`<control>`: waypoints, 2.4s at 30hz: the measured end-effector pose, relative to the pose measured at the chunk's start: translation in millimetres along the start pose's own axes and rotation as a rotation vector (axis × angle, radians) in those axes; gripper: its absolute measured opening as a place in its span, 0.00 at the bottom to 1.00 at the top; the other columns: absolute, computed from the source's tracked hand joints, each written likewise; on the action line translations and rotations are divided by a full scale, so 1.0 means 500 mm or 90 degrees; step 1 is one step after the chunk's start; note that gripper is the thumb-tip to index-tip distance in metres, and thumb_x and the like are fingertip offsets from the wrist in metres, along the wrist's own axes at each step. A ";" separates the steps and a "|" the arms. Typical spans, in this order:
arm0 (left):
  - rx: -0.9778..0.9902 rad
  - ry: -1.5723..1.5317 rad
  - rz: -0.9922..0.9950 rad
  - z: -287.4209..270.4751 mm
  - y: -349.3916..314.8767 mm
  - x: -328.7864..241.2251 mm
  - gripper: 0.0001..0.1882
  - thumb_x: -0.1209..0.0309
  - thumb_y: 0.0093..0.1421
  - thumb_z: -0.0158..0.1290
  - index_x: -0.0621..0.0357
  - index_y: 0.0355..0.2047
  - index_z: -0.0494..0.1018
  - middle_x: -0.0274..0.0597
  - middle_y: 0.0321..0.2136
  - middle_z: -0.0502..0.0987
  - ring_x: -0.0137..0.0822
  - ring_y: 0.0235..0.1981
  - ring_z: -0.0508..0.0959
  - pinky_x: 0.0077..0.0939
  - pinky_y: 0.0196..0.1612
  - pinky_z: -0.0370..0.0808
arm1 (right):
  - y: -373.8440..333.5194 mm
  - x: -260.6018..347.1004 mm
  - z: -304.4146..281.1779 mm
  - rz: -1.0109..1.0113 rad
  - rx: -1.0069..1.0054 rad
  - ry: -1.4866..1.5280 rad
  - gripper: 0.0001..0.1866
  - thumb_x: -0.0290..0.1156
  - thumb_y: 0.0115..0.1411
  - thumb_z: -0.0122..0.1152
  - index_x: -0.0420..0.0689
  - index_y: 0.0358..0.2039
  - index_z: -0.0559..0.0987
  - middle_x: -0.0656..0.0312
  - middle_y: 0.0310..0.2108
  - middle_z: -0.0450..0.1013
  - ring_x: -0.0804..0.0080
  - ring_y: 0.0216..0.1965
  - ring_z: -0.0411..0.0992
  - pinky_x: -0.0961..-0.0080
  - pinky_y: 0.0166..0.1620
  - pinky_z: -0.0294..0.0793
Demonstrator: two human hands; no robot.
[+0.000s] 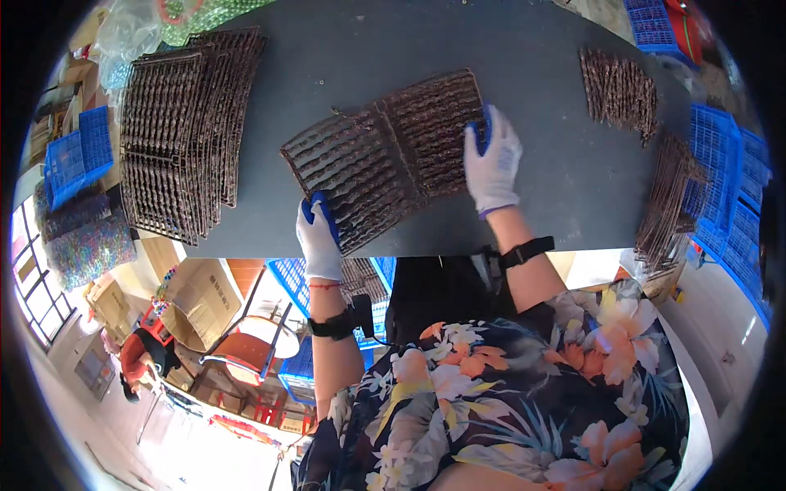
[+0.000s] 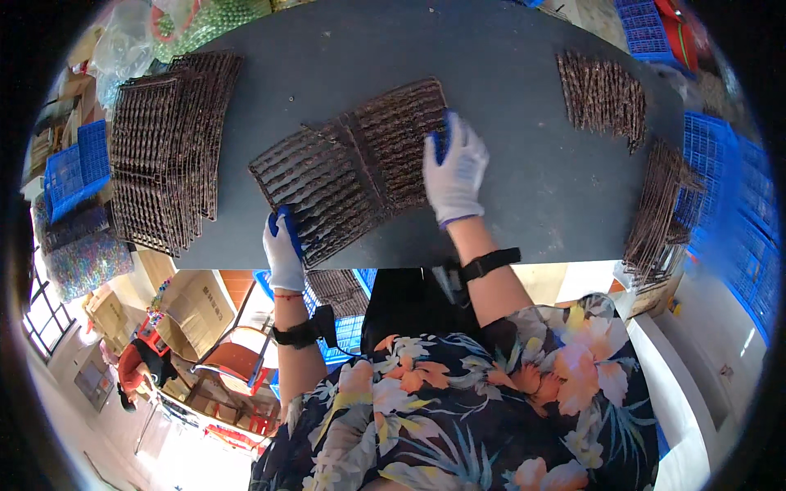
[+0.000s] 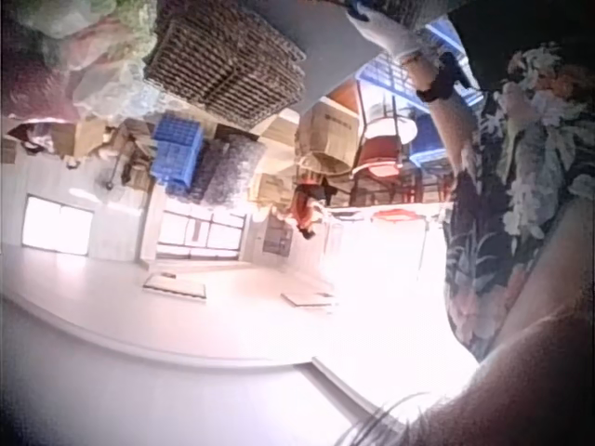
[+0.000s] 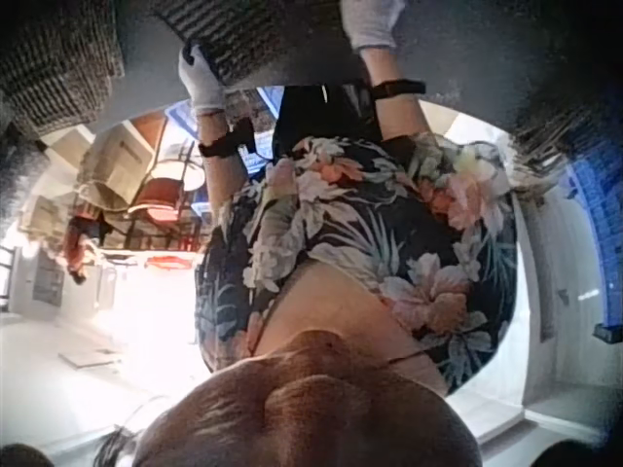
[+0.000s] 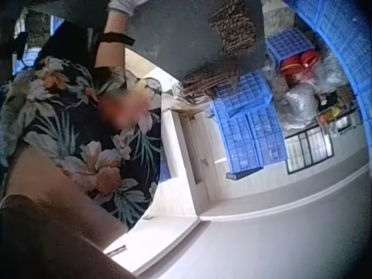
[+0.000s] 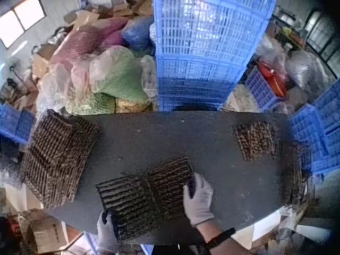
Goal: The person assembles small rectangular wire frames by hand. They pick up individual wire sticks and interlock them into a grid pattern on a table, then stack the completed frames. The process is repeated for multiple units.
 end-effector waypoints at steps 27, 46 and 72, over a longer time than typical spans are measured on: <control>0.041 0.593 0.466 0.278 0.007 -0.170 0.45 0.45 0.61 0.51 0.50 0.71 0.48 0.43 0.73 0.44 0.54 0.73 0.39 0.63 0.70 0.29 | 0.023 -0.096 0.023 0.323 0.272 0.179 0.36 0.51 0.57 0.66 0.35 0.55 0.72 0.54 0.46 0.76 0.60 0.46 0.74 0.67 0.53 0.71; 0.045 0.589 0.502 0.280 0.009 -0.165 0.43 0.48 0.60 0.54 0.53 0.70 0.52 0.46 0.72 0.48 0.51 0.73 0.42 0.63 0.70 0.32 | -0.023 -0.103 0.033 0.469 0.393 0.541 0.21 0.37 0.63 0.63 0.37 0.53 0.76 0.63 0.44 0.77 0.77 0.42 0.73 0.79 0.47 0.74; 0.065 0.576 0.502 0.275 0.011 -0.160 0.34 0.54 0.60 0.53 0.51 0.64 0.63 0.49 0.67 0.58 0.54 0.69 0.53 0.66 0.69 0.36 | -0.051 0.137 -0.153 0.261 0.326 0.275 0.22 0.39 0.66 0.59 0.35 0.52 0.77 0.57 0.41 0.78 0.76 0.41 0.73 0.78 0.49 0.72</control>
Point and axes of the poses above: each hand's wrist, its own y-axis towards the middle knuckle, its own z-axis out of the palm, x = y × z, the point moved 9 cm from there along y, towards the middle knuckle
